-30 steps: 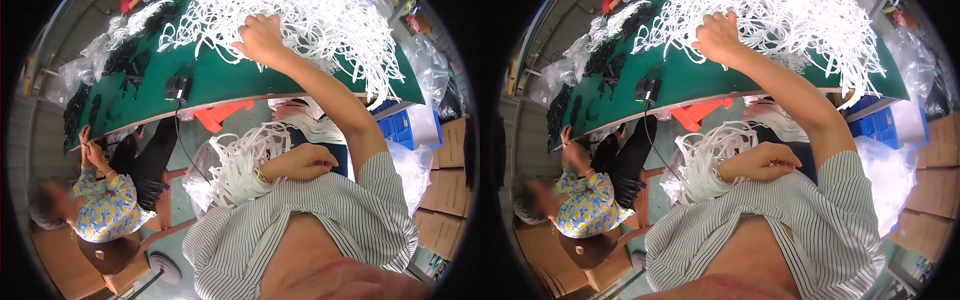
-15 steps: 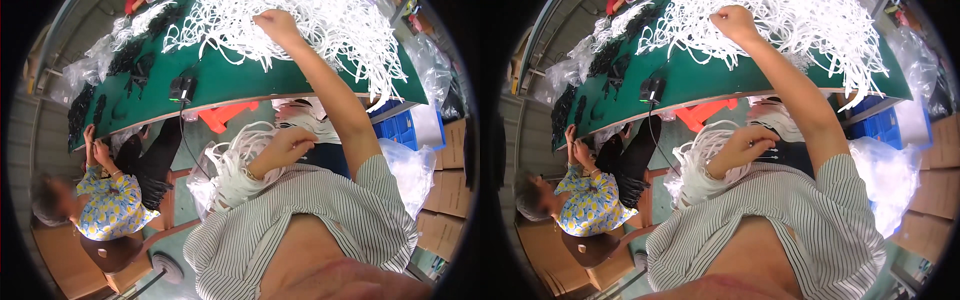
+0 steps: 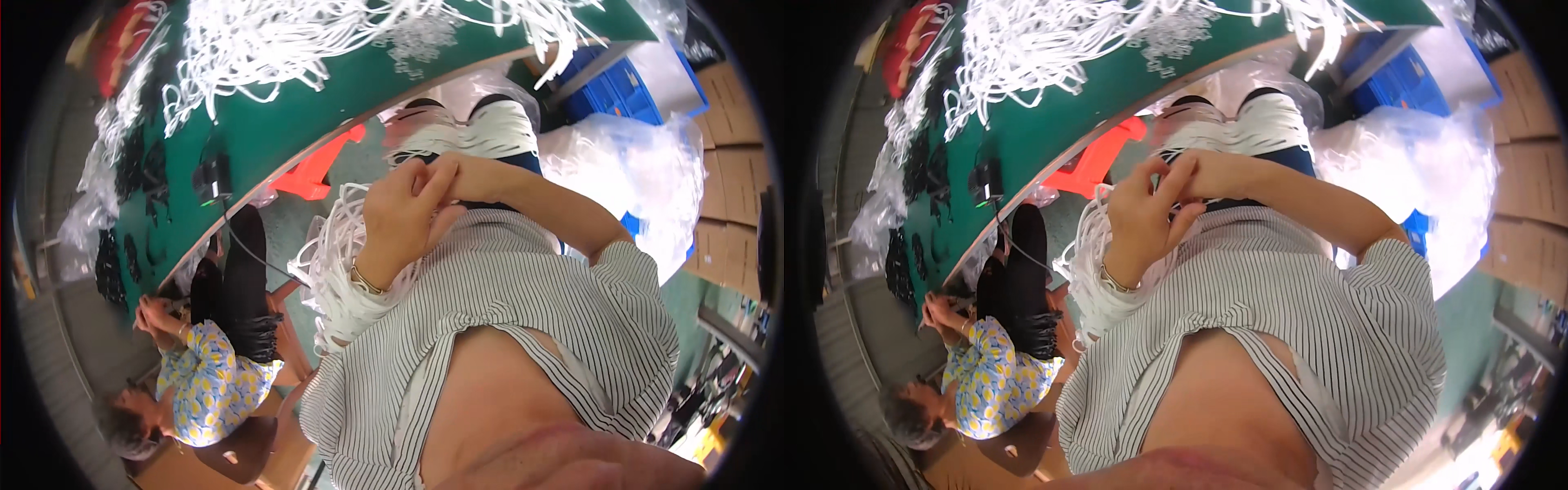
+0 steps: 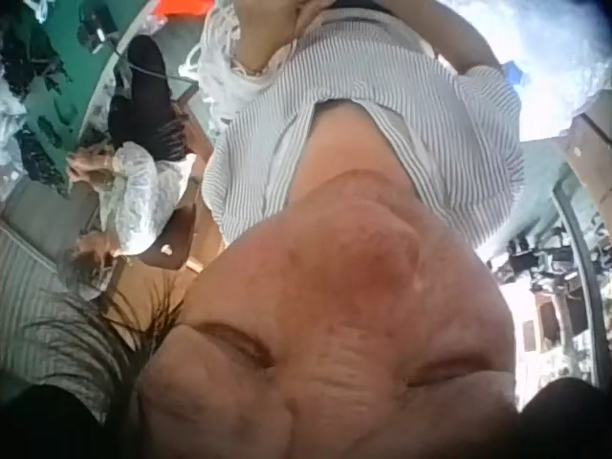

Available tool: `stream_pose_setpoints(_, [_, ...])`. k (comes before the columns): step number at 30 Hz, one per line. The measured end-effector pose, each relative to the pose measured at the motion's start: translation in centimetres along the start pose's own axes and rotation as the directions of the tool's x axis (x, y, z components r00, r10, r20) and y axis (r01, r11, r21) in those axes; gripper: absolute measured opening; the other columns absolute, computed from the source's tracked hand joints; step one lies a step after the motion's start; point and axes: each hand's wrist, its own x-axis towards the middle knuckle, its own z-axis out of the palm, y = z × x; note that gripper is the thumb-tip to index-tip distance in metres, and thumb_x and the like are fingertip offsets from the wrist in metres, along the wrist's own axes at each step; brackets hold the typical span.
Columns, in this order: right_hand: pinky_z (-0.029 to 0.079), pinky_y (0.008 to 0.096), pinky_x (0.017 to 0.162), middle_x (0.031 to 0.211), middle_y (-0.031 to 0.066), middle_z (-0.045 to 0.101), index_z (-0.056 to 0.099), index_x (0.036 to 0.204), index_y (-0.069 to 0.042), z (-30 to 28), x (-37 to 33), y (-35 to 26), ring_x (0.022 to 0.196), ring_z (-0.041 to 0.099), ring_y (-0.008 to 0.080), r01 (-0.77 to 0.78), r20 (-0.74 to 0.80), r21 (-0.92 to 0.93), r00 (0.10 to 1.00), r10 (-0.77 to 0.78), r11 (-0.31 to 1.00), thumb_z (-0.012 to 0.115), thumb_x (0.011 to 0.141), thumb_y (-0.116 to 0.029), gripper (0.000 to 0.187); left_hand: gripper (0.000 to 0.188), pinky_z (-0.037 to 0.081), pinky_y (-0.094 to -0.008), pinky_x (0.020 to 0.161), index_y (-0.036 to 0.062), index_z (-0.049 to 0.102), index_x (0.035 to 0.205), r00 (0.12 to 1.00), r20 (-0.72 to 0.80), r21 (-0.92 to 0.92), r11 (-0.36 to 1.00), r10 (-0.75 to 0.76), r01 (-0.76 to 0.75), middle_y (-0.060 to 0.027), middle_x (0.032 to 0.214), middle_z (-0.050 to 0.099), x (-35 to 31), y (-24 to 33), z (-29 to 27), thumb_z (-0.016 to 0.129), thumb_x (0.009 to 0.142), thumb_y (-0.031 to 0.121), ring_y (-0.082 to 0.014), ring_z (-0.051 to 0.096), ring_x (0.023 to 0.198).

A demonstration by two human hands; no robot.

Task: Inspecting and assembling white plastic or elastic straps on a factory production line.

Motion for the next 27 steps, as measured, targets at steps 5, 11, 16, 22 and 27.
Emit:
stream_pose_setpoints(5, [0.047,0.0223,0.062,0.084,0.0025,0.064,0.066,0.094,-0.002,-5.9,-4.9,4.9,0.068,0.056,0.0094,-0.003,-0.181,-0.152,0.983,-0.024,0.988,0.057,0.088,-0.018,0.019,0.042,0.035,-0.0343,0.061,0.0131,0.067,0.101,0.966,0.058,-0.034,0.967,0.252,-0.251,-0.0023,0.081,0.058,0.5,0.7,0.0,0.071,0.068,0.039,-0.0194,0.048,0.066])
stream_pose_setpoints(11, [0.047,0.0250,0.070,0.085,0.0041,0.064,0.065,0.092,0.000,-14.8,-9.6,12.3,0.076,0.056,0.0117,-0.279,-0.737,-0.486,0.641,-0.216,0.828,0.064,0.080,-0.014,0.018,0.034,0.031,-0.0319,0.059,0.0122,0.069,0.087,0.920,-0.153,-0.279,0.877,0.361,-0.390,0.0005,0.072,0.044,1.9,1.7,-1.3,0.067,0.070,0.041,-0.0169,0.040,0.065])
stream_pose_setpoints(16, [0.048,0.0306,0.084,0.096,0.0073,0.064,0.062,0.100,-0.003,-15.1,-11.3,14.9,0.089,0.060,0.0196,-0.174,-0.734,-0.389,0.652,-0.190,0.905,0.069,0.075,-0.013,0.028,0.024,0.035,-0.0267,0.060,0.0045,0.065,0.100,0.998,0.037,-0.700,0.714,0.057,-0.015,-0.0041,0.077,0.045,0.5,1.4,0.8,0.059,0.086,0.023,-0.0177,0.043,0.069])
stream_pose_setpoints(22, [0.046,0.0321,0.087,0.102,0.0085,0.063,0.063,0.101,-0.003,-14.5,-11.8,17.1,0.094,0.059,0.0202,-0.158,-0.772,-0.365,0.602,-0.204,0.917,0.068,0.077,-0.015,0.028,0.018,0.039,-0.0262,0.059,0.0015,0.063,0.100,0.969,0.247,-0.719,0.671,0.004,0.180,-0.0073,0.082,0.052,0.6,1.2,1.8,0.057,0.083,0.004,-0.0170,0.049,0.069])
stream_pose_setpoints(27, [0.046,0.0306,0.085,0.099,0.0078,0.064,0.062,0.099,-0.004,-14.6,-12.1,17.5,0.092,0.060,0.0189,-0.216,-0.796,-0.329,0.588,-0.146,0.919,0.068,0.079,-0.019,0.026,0.020,0.038,-0.0248,0.056,0.0011,0.063,0.102,0.966,0.250,-0.731,0.667,0.062,0.146,-0.0074,0.080,0.051,1.2,1.3,3.2,0.057,0.082,0.003,-0.0158,0.048,0.064])
